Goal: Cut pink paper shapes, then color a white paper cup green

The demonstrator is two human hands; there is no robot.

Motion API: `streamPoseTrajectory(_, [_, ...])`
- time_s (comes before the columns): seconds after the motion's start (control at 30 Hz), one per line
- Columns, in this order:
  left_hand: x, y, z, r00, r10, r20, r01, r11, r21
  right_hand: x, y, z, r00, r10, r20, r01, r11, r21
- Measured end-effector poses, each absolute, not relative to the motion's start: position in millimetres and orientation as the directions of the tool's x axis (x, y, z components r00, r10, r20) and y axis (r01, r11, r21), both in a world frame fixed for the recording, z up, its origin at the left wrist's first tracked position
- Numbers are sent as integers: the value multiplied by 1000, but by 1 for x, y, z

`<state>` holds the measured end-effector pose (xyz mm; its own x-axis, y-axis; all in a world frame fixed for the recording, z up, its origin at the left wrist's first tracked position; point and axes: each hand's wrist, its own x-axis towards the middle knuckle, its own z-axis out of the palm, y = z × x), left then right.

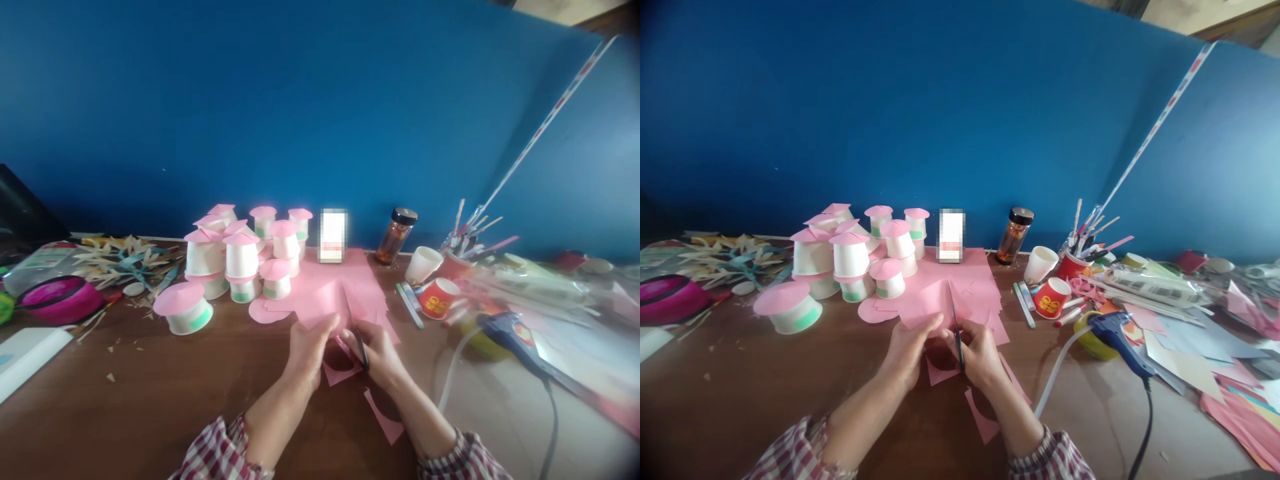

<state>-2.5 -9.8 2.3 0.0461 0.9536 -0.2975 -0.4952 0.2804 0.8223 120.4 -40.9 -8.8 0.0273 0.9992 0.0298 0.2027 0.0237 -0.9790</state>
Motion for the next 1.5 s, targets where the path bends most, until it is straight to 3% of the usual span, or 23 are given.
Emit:
streamPoseTrajectory(0.3, [-3,-11,-1,158,954,-255,-417,299,859,124,-40,-6,111,993,27,194,5,-981])
streamPoseTrajectory(0.6, [-6,-6,-8,164,966,-200,-411,252,876,122,-39,-7,148,988,39,244,2,-970])
streamPoseTrajectory(0.9, [-7,-1,-18,127,972,-197,-410,232,882,121,-37,-4,195,980,42,193,4,-981])
streamPoseTrajectory(1.2, [-11,2,-14,112,964,-242,-522,264,811,120,-36,-4,246,969,-9,95,-33,-995])
streamPoseTrajectory(1.37, [-14,5,-10,116,970,-215,-547,243,801,122,-35,-9,208,978,27,149,-4,-989])
streamPoseTrajectory(1.5, [-17,10,-4,80,952,-295,-618,280,734,122,-34,-11,189,980,68,232,22,-973])
